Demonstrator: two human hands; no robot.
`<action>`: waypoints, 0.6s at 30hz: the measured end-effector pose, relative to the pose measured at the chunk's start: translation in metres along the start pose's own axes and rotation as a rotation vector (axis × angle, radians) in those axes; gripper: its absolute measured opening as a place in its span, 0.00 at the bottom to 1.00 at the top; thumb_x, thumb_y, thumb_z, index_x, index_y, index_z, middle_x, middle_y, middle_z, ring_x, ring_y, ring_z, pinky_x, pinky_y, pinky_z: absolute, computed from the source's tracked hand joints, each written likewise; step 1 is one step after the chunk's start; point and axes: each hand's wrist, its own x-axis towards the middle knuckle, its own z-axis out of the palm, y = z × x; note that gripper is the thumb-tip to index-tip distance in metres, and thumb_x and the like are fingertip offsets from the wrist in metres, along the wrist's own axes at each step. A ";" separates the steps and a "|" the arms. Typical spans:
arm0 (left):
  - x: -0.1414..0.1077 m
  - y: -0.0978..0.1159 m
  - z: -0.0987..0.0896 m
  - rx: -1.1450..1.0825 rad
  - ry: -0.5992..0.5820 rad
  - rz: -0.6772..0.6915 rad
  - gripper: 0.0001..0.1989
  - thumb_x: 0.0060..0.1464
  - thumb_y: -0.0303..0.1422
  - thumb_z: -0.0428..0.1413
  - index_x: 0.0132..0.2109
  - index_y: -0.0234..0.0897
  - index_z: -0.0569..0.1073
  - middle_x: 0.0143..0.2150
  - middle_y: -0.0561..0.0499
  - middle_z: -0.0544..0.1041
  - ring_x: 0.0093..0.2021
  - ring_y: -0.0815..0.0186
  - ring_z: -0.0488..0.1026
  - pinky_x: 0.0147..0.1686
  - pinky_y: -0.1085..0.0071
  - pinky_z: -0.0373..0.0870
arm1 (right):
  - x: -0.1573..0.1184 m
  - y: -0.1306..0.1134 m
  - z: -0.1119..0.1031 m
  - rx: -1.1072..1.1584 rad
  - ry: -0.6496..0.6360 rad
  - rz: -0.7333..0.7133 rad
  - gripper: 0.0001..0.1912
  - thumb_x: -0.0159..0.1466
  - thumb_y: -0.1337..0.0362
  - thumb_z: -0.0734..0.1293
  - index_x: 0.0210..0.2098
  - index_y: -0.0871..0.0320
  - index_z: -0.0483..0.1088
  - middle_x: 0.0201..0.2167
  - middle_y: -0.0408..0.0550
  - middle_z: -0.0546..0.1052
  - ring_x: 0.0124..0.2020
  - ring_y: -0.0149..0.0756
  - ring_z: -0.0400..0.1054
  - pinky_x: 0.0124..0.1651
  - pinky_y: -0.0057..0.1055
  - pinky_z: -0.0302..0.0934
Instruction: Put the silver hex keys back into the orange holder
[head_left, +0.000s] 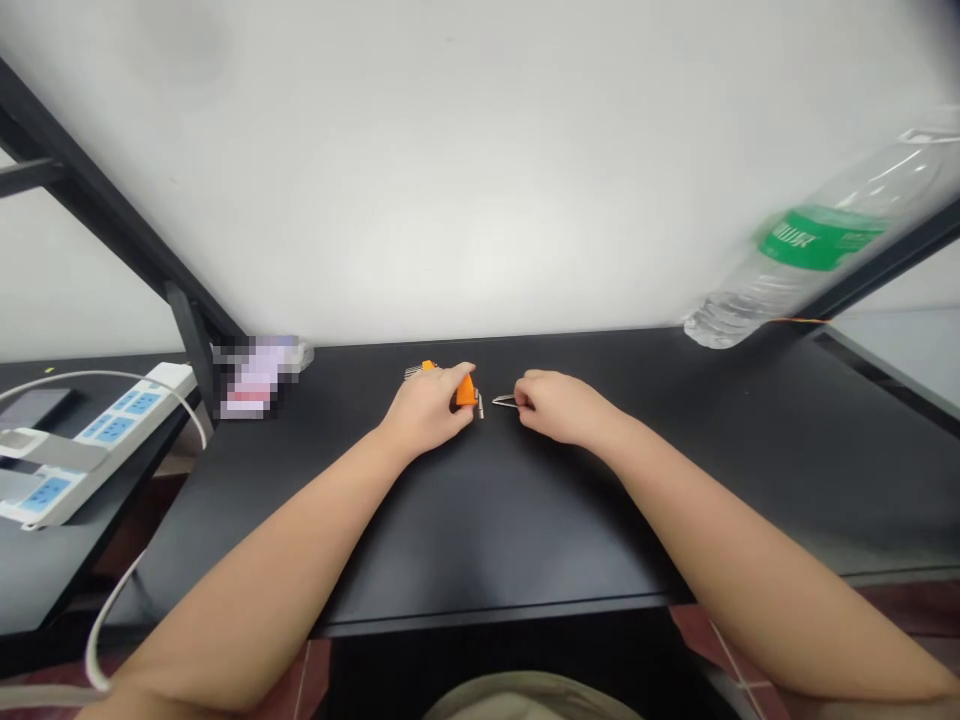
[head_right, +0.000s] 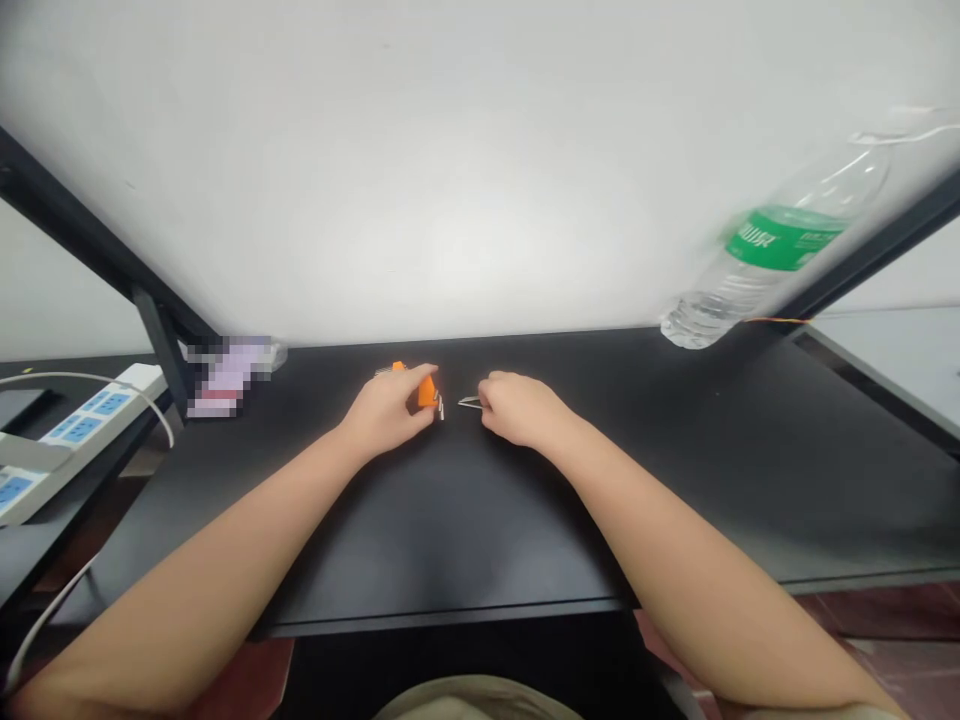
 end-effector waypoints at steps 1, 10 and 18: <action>0.000 0.000 0.000 -0.002 0.002 0.003 0.28 0.60 0.36 0.57 0.66 0.42 0.68 0.50 0.49 0.82 0.49 0.56 0.79 0.57 0.56 0.71 | -0.001 -0.002 0.000 -0.011 -0.006 0.005 0.03 0.64 0.68 0.66 0.34 0.56 0.72 0.39 0.50 0.77 0.34 0.36 0.69 0.33 0.31 0.56; -0.001 -0.001 -0.001 -0.042 0.010 0.033 0.29 0.58 0.36 0.59 0.66 0.44 0.69 0.47 0.48 0.82 0.48 0.57 0.79 0.55 0.57 0.72 | -0.007 -0.010 -0.011 0.383 0.111 -0.143 0.03 0.60 0.68 0.66 0.35 0.54 0.68 0.30 0.41 0.76 0.28 0.32 0.65 0.33 0.29 0.56; -0.002 0.004 -0.008 -0.091 0.017 0.075 0.25 0.59 0.35 0.58 0.63 0.43 0.71 0.46 0.49 0.81 0.46 0.59 0.78 0.54 0.60 0.71 | -0.008 -0.010 -0.012 0.546 0.128 -0.158 0.03 0.60 0.66 0.65 0.36 0.54 0.69 0.30 0.40 0.76 0.29 0.31 0.67 0.35 0.29 0.60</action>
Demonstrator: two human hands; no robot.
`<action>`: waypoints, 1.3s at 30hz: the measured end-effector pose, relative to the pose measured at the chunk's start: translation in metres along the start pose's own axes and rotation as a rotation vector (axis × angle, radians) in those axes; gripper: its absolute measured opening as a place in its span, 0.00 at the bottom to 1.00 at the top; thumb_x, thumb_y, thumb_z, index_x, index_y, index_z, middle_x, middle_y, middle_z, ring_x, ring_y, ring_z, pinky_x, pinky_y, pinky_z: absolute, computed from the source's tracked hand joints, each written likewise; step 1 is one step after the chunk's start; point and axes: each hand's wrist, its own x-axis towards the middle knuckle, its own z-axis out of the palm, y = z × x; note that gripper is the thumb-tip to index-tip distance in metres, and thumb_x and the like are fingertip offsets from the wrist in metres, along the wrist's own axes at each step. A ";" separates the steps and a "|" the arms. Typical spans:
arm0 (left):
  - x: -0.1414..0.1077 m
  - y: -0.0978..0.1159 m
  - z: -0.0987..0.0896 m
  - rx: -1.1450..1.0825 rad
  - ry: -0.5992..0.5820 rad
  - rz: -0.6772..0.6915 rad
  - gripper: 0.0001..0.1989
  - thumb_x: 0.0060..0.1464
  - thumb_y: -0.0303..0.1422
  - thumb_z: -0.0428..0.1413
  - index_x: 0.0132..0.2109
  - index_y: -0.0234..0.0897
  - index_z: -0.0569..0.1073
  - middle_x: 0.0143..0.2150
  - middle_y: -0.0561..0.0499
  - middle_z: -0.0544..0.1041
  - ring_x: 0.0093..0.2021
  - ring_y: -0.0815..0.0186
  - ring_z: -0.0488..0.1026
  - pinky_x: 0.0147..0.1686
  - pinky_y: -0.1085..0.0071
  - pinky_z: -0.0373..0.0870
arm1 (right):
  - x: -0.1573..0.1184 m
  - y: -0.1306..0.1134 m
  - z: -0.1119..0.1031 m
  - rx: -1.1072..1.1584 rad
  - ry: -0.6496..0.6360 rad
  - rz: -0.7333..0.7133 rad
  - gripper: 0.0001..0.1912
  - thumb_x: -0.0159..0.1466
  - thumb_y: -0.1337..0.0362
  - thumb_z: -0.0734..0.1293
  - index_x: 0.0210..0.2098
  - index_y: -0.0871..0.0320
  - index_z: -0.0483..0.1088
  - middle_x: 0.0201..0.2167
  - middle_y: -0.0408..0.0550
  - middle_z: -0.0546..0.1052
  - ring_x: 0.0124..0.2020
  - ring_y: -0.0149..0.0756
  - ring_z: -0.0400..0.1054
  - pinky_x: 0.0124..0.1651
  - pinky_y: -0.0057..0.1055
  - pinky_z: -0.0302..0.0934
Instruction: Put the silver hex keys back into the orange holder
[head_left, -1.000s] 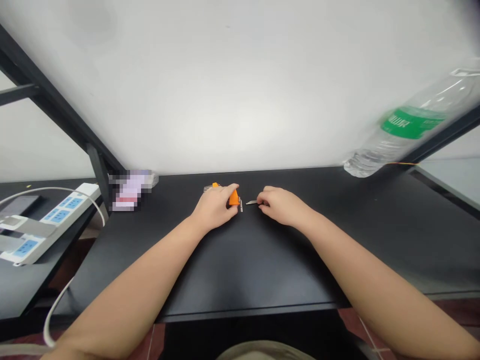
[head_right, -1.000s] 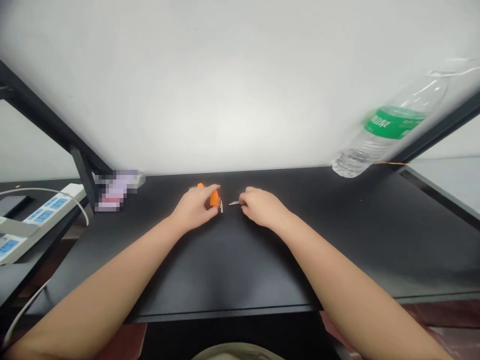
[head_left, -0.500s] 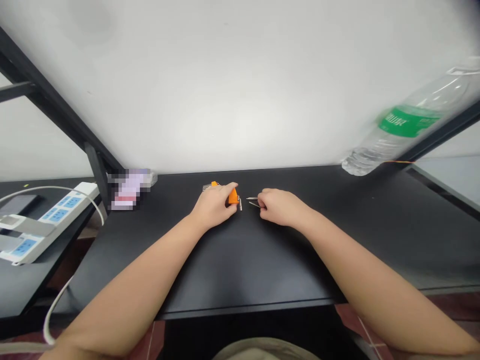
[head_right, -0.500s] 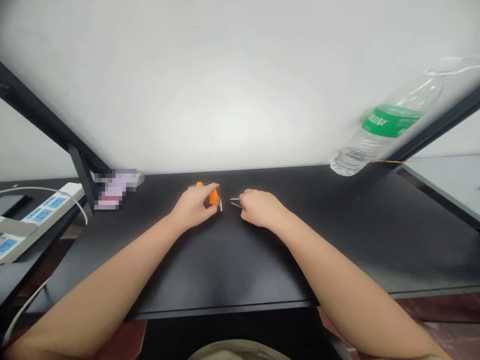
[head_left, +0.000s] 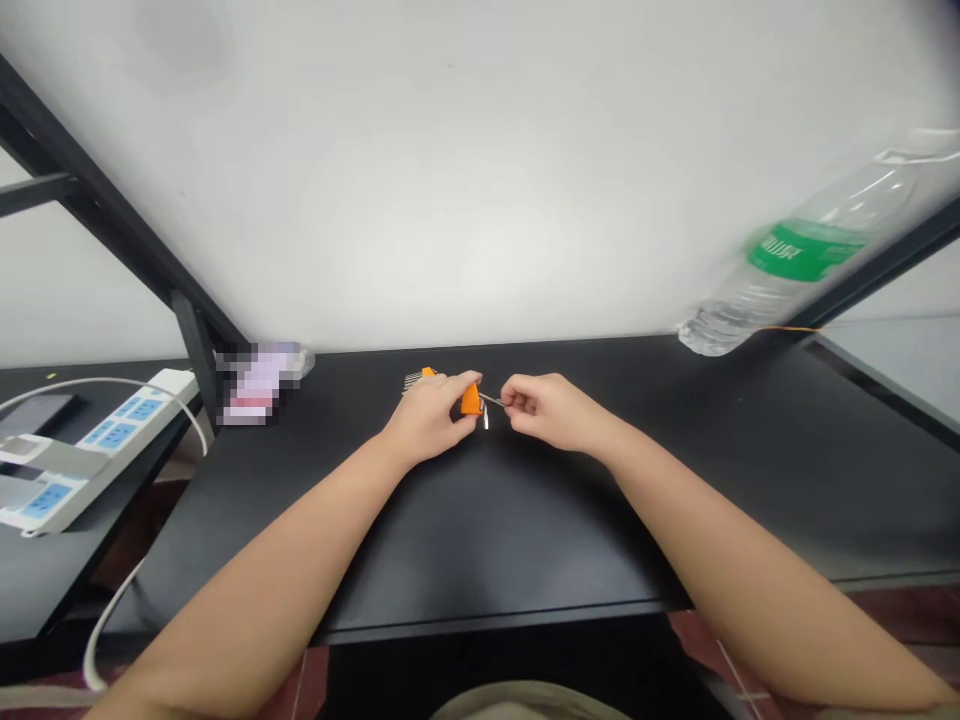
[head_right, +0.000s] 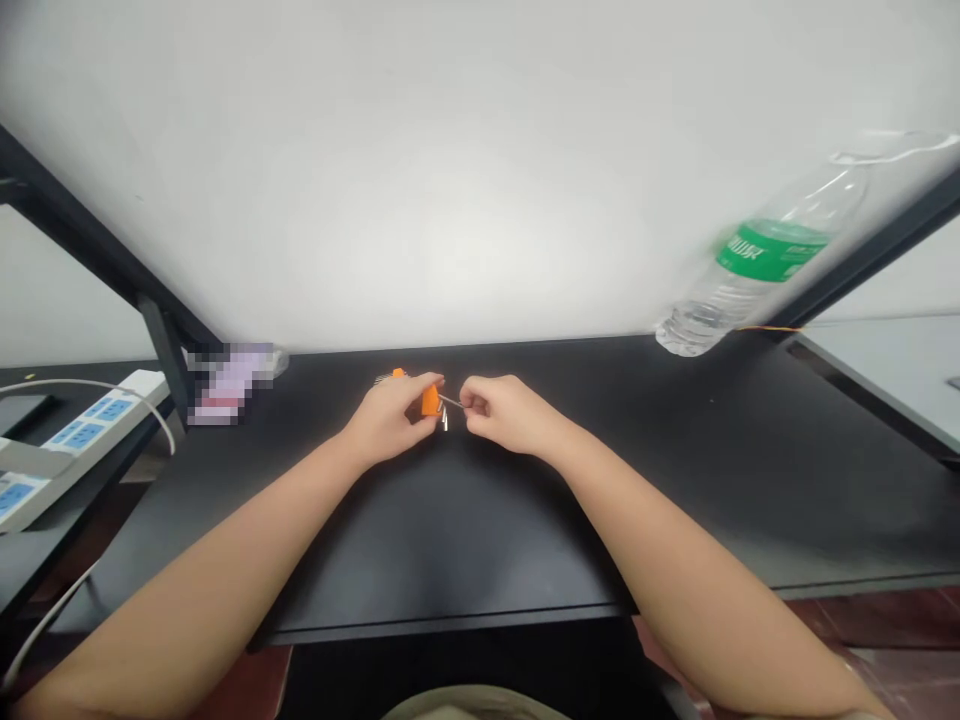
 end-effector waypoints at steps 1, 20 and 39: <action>0.000 0.000 0.000 0.006 0.002 0.001 0.25 0.59 0.35 0.58 0.63 0.43 0.71 0.45 0.49 0.81 0.45 0.59 0.78 0.54 0.60 0.71 | 0.000 0.000 -0.001 0.014 0.001 0.003 0.04 0.61 0.66 0.65 0.36 0.54 0.70 0.30 0.40 0.76 0.30 0.31 0.67 0.36 0.29 0.60; 0.001 0.007 0.001 0.054 -0.014 0.121 0.22 0.60 0.34 0.57 0.61 0.41 0.71 0.43 0.48 0.82 0.43 0.59 0.79 0.51 0.60 0.71 | 0.011 -0.001 0.020 0.786 0.073 0.277 0.16 0.60 0.52 0.77 0.35 0.58 0.75 0.20 0.44 0.75 0.21 0.32 0.68 0.25 0.28 0.64; 0.000 -0.004 0.006 0.043 -0.034 -0.082 0.28 0.59 0.36 0.59 0.66 0.47 0.68 0.53 0.50 0.82 0.48 0.56 0.80 0.51 0.59 0.74 | 0.009 0.033 0.004 -0.354 0.073 0.041 0.09 0.66 0.67 0.67 0.40 0.55 0.80 0.41 0.50 0.76 0.38 0.36 0.71 0.44 0.33 0.64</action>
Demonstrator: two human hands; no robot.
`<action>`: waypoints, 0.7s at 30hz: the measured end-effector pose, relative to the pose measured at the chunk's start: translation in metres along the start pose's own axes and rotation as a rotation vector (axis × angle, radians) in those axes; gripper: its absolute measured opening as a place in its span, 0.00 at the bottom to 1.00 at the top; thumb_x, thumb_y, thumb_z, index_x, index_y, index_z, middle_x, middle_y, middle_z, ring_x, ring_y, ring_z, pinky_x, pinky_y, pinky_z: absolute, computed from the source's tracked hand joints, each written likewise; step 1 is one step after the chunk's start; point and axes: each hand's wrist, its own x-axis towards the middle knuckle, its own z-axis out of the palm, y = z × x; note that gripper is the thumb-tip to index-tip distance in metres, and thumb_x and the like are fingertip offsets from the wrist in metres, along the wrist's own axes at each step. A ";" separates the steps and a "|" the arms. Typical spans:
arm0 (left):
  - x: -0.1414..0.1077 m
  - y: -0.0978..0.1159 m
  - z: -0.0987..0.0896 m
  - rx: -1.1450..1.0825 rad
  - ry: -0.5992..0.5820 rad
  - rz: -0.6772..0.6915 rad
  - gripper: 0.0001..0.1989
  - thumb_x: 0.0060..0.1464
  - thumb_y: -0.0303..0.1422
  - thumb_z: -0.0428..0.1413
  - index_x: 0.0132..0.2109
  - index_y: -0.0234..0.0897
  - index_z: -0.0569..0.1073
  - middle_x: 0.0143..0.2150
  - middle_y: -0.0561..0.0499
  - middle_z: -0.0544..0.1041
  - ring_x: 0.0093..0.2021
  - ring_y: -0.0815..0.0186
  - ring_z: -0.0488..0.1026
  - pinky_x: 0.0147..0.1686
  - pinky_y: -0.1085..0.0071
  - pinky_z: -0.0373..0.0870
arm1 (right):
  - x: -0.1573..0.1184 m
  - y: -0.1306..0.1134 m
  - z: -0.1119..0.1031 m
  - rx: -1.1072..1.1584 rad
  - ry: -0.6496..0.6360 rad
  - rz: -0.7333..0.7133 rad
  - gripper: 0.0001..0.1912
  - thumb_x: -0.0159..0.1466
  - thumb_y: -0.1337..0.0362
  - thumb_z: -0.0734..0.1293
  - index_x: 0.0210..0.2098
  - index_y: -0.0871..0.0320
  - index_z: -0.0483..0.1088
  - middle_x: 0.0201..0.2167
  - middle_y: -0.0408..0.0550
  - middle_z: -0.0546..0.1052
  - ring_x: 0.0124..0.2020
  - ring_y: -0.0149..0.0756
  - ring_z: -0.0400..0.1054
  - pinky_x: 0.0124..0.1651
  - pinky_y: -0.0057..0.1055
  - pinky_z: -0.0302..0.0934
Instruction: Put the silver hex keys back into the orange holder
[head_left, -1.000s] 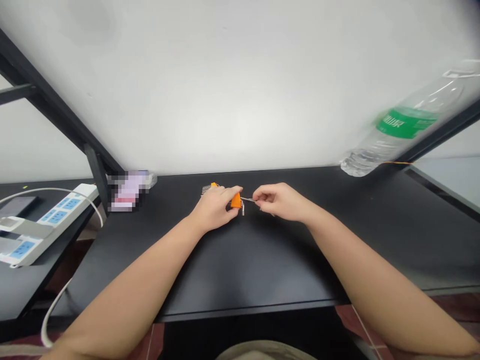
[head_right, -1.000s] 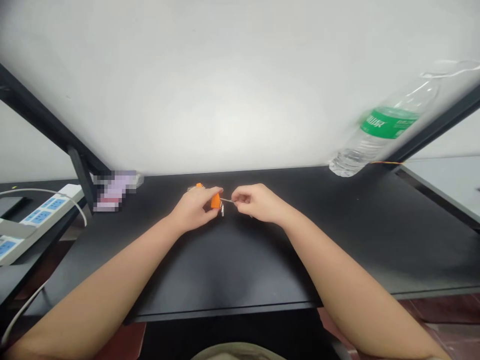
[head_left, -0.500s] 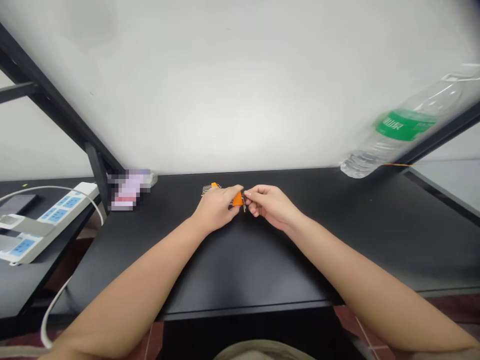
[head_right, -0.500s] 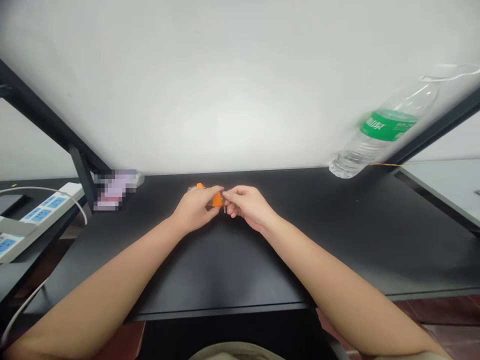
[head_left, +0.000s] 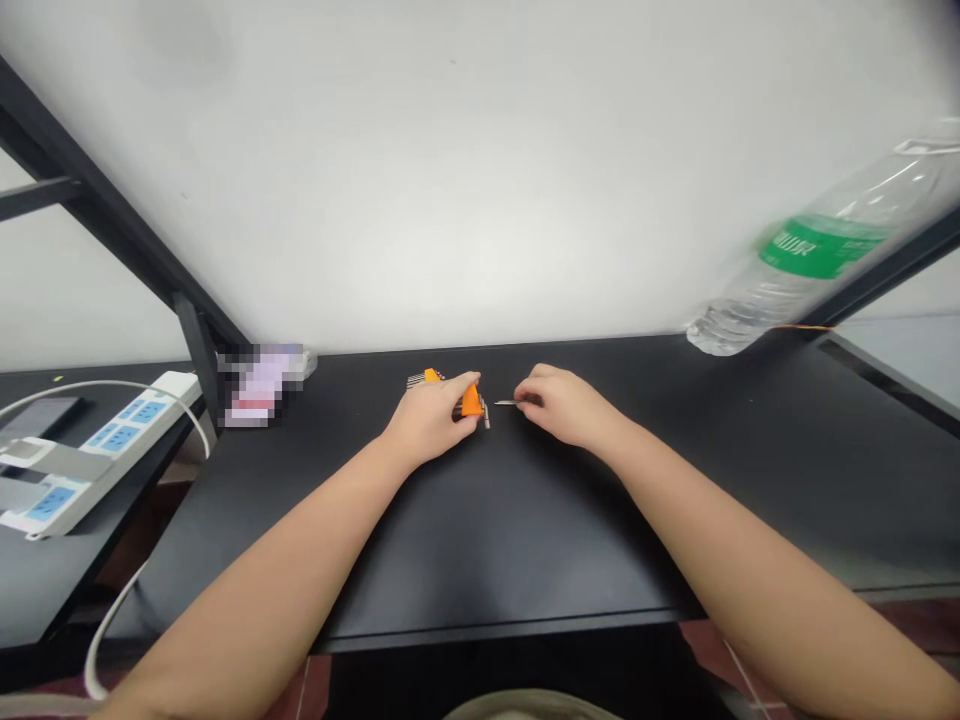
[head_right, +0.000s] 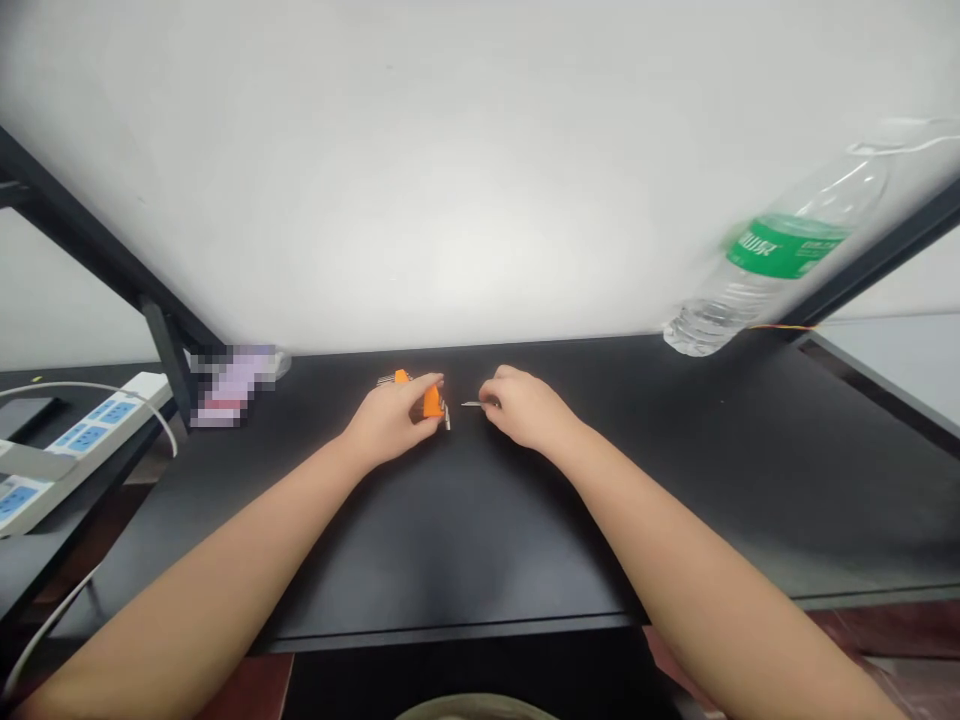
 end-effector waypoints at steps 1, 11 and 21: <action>0.000 0.000 0.000 -0.003 -0.004 -0.002 0.28 0.59 0.36 0.59 0.66 0.47 0.69 0.53 0.50 0.82 0.48 0.56 0.80 0.50 0.60 0.74 | 0.000 0.002 0.000 -0.021 -0.028 -0.002 0.09 0.66 0.67 0.66 0.40 0.55 0.79 0.42 0.50 0.76 0.38 0.36 0.71 0.44 0.32 0.63; 0.000 0.000 0.001 -0.005 -0.027 0.001 0.29 0.59 0.37 0.59 0.66 0.46 0.69 0.52 0.50 0.82 0.47 0.56 0.80 0.46 0.62 0.75 | -0.003 -0.016 -0.002 -0.245 -0.114 0.009 0.05 0.61 0.70 0.65 0.29 0.57 0.70 0.34 0.51 0.76 0.28 0.34 0.64 0.30 0.33 0.53; 0.001 0.005 -0.003 -0.078 -0.030 0.051 0.27 0.59 0.37 0.59 0.65 0.42 0.70 0.46 0.50 0.82 0.44 0.59 0.79 0.46 0.64 0.73 | -0.001 -0.020 -0.009 0.369 -0.071 -0.041 0.05 0.61 0.67 0.65 0.38 0.54 0.71 0.30 0.41 0.76 0.29 0.31 0.67 0.34 0.29 0.60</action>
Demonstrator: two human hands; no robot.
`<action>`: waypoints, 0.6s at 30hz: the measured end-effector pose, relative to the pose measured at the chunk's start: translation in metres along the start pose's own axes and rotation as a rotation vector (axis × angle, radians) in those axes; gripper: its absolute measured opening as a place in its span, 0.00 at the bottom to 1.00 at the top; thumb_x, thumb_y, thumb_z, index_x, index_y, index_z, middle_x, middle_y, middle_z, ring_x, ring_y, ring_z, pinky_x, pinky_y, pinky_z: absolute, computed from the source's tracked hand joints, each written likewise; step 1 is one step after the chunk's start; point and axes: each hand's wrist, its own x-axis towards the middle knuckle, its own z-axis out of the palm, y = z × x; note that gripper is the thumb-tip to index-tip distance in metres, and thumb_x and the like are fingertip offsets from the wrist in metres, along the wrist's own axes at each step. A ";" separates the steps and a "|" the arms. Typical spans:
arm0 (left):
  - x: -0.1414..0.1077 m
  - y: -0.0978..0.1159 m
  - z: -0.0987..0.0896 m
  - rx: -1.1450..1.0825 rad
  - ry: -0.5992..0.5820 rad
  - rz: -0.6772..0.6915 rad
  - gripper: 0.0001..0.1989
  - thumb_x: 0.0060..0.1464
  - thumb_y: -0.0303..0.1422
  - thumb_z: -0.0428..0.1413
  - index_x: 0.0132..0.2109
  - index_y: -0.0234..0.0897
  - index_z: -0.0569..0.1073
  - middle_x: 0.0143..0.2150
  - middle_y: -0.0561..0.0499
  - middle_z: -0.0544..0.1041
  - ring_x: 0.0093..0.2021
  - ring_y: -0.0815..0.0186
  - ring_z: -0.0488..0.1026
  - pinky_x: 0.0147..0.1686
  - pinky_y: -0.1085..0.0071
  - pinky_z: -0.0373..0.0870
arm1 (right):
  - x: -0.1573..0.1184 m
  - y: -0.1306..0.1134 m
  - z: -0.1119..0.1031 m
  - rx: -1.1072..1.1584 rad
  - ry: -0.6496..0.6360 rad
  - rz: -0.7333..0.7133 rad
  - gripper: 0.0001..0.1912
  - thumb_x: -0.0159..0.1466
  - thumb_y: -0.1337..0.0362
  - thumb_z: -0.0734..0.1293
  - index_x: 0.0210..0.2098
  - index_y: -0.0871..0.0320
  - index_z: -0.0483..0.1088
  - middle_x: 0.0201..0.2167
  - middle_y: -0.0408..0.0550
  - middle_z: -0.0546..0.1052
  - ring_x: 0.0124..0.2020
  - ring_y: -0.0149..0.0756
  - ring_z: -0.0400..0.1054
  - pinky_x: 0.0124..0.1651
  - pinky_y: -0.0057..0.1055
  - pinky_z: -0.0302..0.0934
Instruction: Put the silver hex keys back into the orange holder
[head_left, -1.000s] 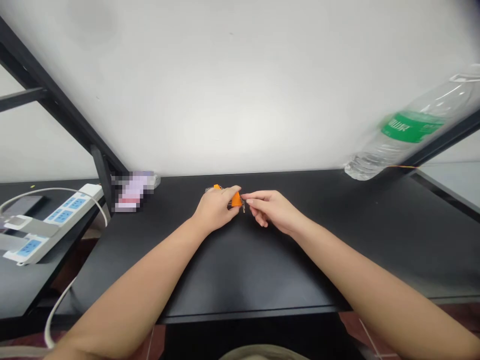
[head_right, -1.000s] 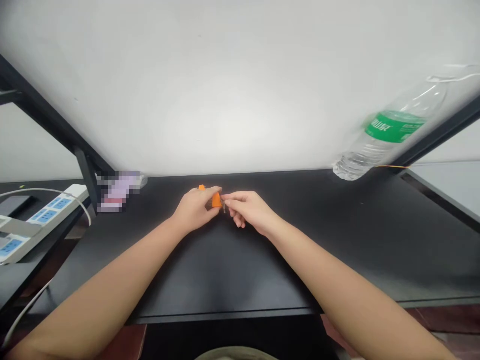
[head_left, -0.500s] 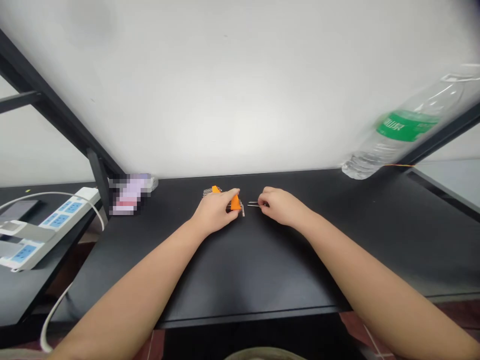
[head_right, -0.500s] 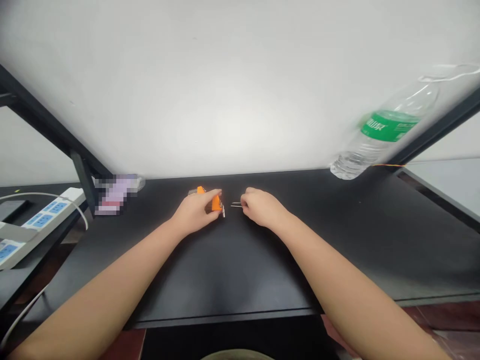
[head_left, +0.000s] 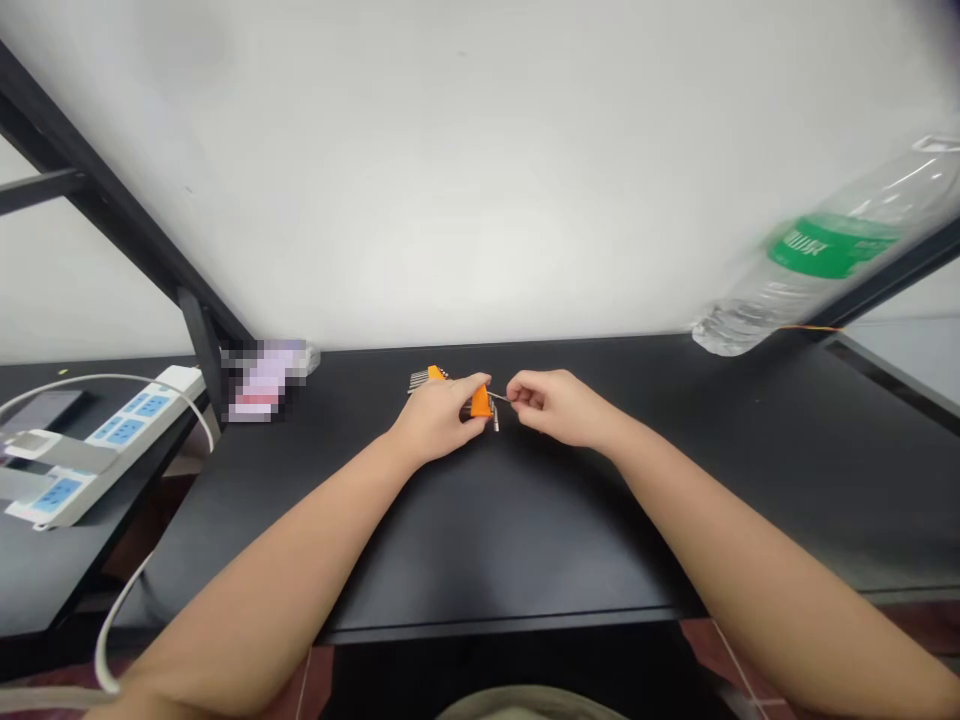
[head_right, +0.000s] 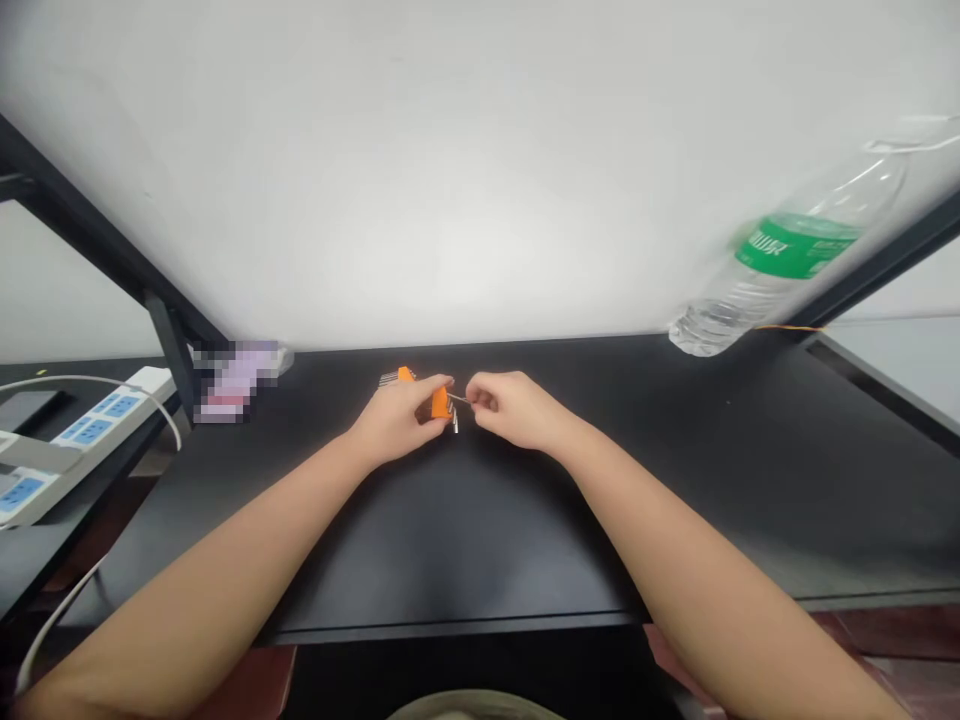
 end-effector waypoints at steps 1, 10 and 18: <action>0.000 0.000 0.000 -0.013 0.003 -0.003 0.27 0.60 0.37 0.59 0.65 0.42 0.70 0.45 0.50 0.82 0.44 0.59 0.79 0.46 0.64 0.73 | -0.001 0.000 0.000 0.035 0.003 0.011 0.06 0.62 0.66 0.65 0.38 0.54 0.72 0.31 0.41 0.77 0.29 0.32 0.68 0.35 0.29 0.61; -0.001 -0.003 0.000 0.043 0.009 0.106 0.26 0.60 0.35 0.59 0.64 0.40 0.70 0.44 0.48 0.82 0.43 0.59 0.79 0.49 0.62 0.71 | -0.005 -0.003 -0.009 0.318 -0.031 0.186 0.12 0.66 0.54 0.69 0.40 0.56 0.78 0.22 0.42 0.74 0.21 0.31 0.66 0.26 0.29 0.61; -0.002 0.007 0.000 0.065 0.108 0.098 0.21 0.61 0.32 0.57 0.61 0.43 0.72 0.46 0.49 0.83 0.41 0.61 0.79 0.47 0.63 0.72 | 0.012 -0.013 0.028 0.925 0.209 0.298 0.19 0.57 0.51 0.79 0.31 0.59 0.72 0.23 0.45 0.75 0.19 0.29 0.66 0.19 0.25 0.59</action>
